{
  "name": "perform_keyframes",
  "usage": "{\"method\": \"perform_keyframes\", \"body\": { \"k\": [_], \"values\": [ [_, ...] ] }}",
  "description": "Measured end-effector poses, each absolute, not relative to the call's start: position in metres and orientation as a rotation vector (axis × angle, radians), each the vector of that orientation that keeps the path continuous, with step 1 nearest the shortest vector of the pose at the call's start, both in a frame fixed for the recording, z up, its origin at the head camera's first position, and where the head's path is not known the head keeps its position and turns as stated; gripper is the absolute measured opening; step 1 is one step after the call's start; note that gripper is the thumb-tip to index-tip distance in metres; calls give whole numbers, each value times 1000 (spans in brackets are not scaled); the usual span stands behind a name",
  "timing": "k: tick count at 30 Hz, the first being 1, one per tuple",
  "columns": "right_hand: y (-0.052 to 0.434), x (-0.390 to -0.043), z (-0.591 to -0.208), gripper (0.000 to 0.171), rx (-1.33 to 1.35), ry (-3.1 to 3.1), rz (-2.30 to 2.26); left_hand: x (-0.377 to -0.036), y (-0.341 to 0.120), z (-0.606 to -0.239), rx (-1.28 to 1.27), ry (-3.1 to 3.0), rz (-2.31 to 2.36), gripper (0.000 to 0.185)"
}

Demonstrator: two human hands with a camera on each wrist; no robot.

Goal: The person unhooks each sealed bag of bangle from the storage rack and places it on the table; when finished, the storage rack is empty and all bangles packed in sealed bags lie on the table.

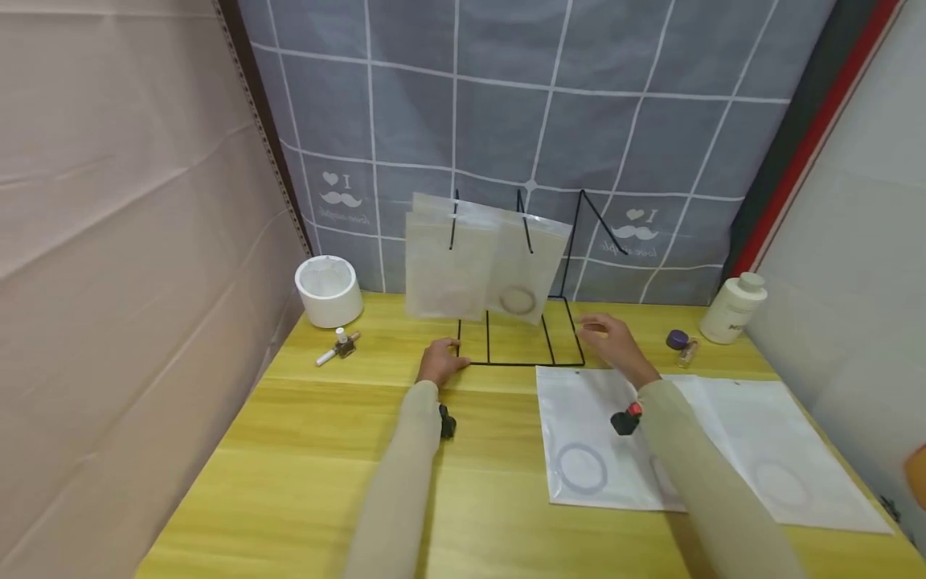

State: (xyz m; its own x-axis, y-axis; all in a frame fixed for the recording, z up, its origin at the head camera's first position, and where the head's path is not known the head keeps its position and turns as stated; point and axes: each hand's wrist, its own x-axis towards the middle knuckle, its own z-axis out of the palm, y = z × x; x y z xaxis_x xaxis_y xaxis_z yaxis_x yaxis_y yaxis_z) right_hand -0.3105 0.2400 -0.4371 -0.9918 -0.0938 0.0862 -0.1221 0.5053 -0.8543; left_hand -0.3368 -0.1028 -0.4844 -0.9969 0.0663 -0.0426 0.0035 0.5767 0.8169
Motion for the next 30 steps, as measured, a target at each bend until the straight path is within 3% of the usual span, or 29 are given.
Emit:
{"method": "perform_keyframes", "body": {
  "k": [10, 19, 30],
  "values": [
    [188, -348, -403, 45, 426, -2422, 1496, -339, -97, -488, 52, 2719, 1382, 49],
    [161, -356, -385, 47, 444, -2404, 1433, -340, -102, -485, 43, 2749, 1405, 48],
    [155, -356, -389, 48, 440, -2425, 1351, -341, -102, -488, 33, 2735, 1387, 48]
  ]
}}
